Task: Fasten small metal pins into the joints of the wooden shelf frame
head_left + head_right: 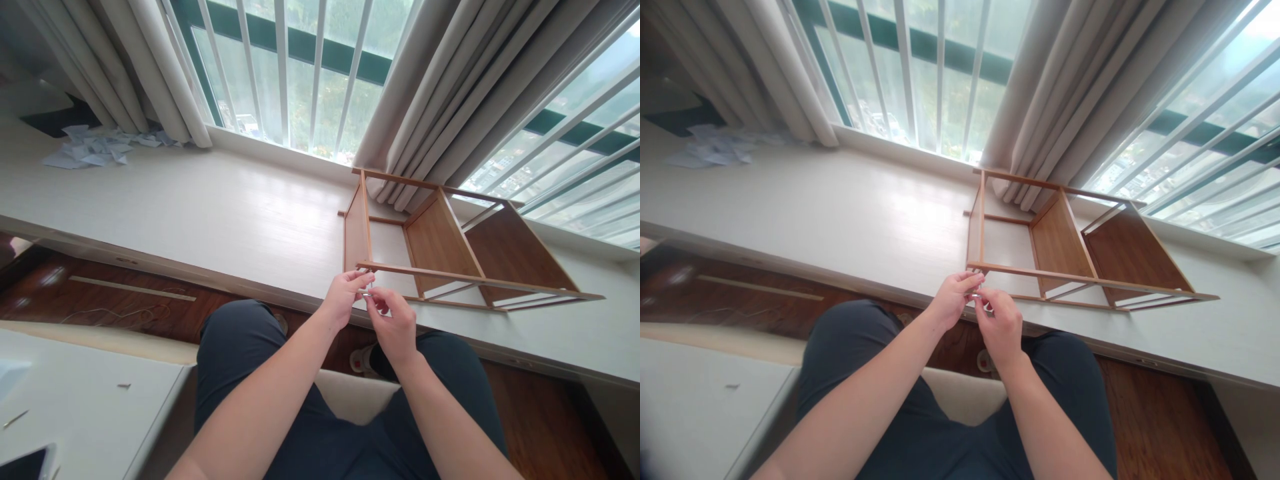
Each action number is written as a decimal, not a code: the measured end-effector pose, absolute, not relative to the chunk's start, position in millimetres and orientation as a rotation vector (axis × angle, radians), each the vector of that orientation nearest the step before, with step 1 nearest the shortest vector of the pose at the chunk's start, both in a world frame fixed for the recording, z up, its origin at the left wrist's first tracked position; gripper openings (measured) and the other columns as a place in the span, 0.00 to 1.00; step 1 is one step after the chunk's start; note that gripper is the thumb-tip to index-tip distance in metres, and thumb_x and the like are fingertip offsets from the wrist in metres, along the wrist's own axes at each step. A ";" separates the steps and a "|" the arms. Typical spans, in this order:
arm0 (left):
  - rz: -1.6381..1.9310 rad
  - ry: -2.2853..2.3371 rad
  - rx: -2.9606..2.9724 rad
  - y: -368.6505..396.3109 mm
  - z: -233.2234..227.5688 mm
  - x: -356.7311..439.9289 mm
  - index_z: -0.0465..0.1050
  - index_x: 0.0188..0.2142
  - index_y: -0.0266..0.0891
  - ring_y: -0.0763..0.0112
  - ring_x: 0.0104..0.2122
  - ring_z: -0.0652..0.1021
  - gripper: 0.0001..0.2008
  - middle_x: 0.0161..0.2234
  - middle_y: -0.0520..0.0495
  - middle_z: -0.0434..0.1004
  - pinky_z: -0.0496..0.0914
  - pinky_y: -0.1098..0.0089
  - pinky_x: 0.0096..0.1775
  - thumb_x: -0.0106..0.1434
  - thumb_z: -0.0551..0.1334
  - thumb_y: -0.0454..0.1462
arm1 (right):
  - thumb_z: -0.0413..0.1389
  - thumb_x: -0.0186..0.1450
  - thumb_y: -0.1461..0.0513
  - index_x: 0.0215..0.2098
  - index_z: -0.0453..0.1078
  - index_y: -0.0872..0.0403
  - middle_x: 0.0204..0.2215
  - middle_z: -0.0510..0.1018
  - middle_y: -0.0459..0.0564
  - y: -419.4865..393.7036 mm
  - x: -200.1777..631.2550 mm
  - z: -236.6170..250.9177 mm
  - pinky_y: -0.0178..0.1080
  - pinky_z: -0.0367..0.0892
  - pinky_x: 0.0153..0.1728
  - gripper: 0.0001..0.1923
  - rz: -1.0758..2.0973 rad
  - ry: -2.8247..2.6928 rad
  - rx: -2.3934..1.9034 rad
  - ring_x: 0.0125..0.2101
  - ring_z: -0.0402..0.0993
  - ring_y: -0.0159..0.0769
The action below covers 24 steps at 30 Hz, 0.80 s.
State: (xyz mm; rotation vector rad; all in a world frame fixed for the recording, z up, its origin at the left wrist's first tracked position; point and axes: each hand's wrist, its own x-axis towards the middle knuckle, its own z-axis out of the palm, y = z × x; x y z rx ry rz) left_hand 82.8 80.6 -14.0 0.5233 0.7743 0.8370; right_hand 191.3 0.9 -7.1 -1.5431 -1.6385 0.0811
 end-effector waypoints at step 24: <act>0.828 0.794 0.514 81.3 -12.4 82.6 0.78 0.28 0.35 0.75 0.29 0.66 0.20 0.26 0.51 0.68 0.58 0.71 0.31 0.44 0.79 0.46 | 0.59 0.68 0.55 0.38 0.73 0.52 0.26 0.76 0.44 -1.7 189.7 -5.1 0.37 0.68 0.31 0.08 0.218 -1.423 -1.660 0.25 0.69 0.33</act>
